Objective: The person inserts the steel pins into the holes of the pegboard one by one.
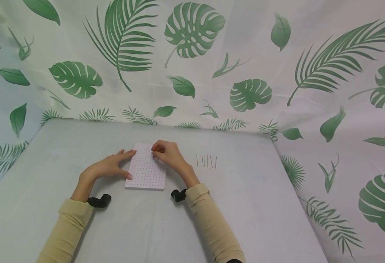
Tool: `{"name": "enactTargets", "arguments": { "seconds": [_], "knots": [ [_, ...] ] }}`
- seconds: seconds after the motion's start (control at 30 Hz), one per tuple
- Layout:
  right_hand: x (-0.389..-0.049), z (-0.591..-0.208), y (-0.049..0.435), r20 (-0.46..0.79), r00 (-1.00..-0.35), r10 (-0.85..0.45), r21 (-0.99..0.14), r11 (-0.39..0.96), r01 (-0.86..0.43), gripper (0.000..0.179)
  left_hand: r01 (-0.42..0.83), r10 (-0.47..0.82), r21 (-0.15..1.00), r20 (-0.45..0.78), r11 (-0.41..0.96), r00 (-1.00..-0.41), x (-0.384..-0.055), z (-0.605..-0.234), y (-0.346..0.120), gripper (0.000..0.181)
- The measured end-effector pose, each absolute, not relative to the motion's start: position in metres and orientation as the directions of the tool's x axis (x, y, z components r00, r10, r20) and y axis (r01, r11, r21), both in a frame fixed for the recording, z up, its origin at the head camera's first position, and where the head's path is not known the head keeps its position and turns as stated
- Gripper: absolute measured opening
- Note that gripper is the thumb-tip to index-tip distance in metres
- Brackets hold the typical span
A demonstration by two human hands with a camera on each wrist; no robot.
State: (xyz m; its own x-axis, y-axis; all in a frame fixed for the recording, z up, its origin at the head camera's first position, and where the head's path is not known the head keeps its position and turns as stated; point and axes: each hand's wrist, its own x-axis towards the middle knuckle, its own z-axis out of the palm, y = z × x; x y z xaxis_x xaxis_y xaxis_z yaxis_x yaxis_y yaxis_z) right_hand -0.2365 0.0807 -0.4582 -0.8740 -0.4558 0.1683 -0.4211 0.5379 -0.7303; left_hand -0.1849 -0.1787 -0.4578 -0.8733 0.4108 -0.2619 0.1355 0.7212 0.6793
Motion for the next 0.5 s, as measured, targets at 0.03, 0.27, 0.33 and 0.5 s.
{"name": "enactTargets", "arguments": {
  "seconds": [0.03,0.27,0.33,0.5],
  "knots": [
    [-0.2367,-0.4580,0.0803,0.167,-0.870,-0.463,-0.729,0.536,-0.425,0.009,0.138,0.411,0.677,-0.261,0.723,-0.874,-0.1856,-0.4583,-0.1789,0.100],
    [-0.2361,-0.4585,0.0796,0.146,-0.866,-0.478,-0.703,0.566,-0.431,0.008,0.130,0.408,0.676,-0.270,0.725,-0.872,-0.1864,-0.4560,-0.1782,0.100],
    [-0.2358,-0.4588,0.0798,0.145,-0.869,-0.473,-0.697,0.574,-0.429,0.008,0.127,0.407,0.678,-0.272,0.724,-0.872,-0.1861,-0.4550,-0.1782,0.100],
    [-0.2345,-0.4606,0.0803,0.138,-0.876,-0.463,-0.688,0.591,-0.421,0.009,0.133,0.411,0.673,-0.273,0.728,-0.870,-0.1860,-0.4556,-0.1789,0.102]
  ]
}}
